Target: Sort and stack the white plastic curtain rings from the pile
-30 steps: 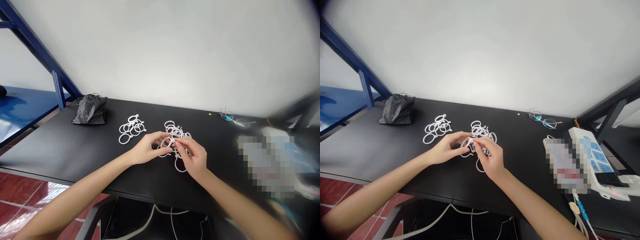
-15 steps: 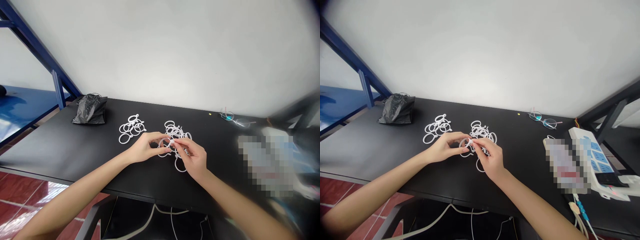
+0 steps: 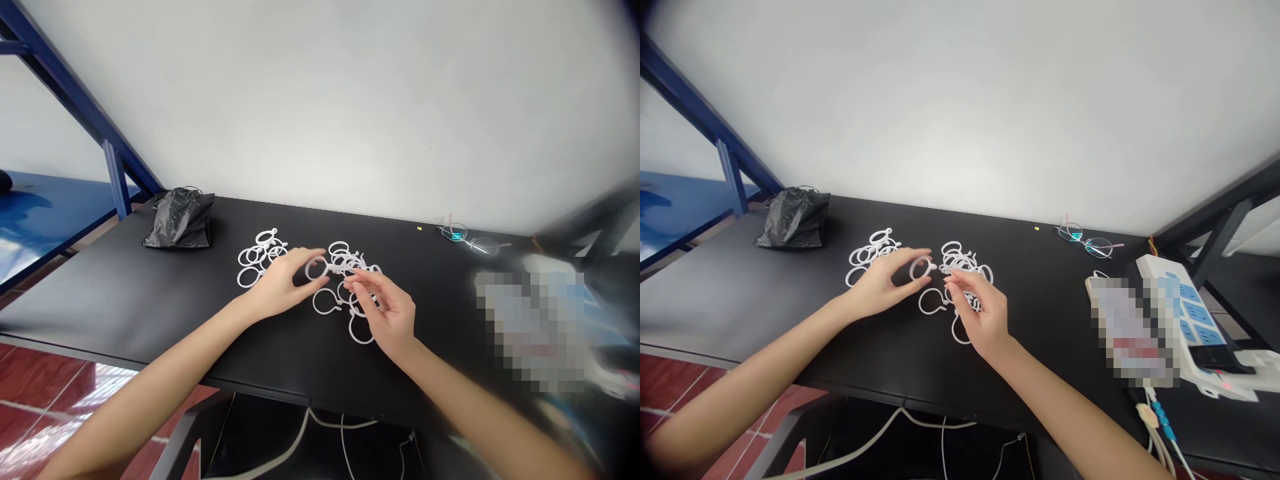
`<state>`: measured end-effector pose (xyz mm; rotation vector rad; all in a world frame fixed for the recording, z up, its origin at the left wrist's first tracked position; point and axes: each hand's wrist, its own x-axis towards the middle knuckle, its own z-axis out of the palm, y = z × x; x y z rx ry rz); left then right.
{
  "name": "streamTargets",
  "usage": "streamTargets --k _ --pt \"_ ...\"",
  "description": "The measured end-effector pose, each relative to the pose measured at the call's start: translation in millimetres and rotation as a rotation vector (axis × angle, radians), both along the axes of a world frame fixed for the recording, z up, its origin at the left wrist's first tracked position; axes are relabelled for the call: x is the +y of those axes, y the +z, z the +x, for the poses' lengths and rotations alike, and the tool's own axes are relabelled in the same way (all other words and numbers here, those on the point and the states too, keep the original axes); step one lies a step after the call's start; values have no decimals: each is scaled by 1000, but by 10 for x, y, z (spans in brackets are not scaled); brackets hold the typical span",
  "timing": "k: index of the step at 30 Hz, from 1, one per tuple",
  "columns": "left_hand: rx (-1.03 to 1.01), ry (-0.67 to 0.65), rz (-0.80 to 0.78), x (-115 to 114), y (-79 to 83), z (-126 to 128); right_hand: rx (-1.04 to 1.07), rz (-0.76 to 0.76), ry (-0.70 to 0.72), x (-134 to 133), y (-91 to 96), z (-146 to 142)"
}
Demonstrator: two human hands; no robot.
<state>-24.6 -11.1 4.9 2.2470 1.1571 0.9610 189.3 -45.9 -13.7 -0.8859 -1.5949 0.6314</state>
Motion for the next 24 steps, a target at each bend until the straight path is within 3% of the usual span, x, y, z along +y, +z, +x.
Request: streamTargets --k 4,11,24 --pt "289 268 210 160 -24 -217 6 1 1 3 -2 0" --pt "533 496 242 294 13 -469 -41 35 19 -7 4 -15" --pt "729 521 122 320 -63 -514 -91 84 27 -14 71 -27"
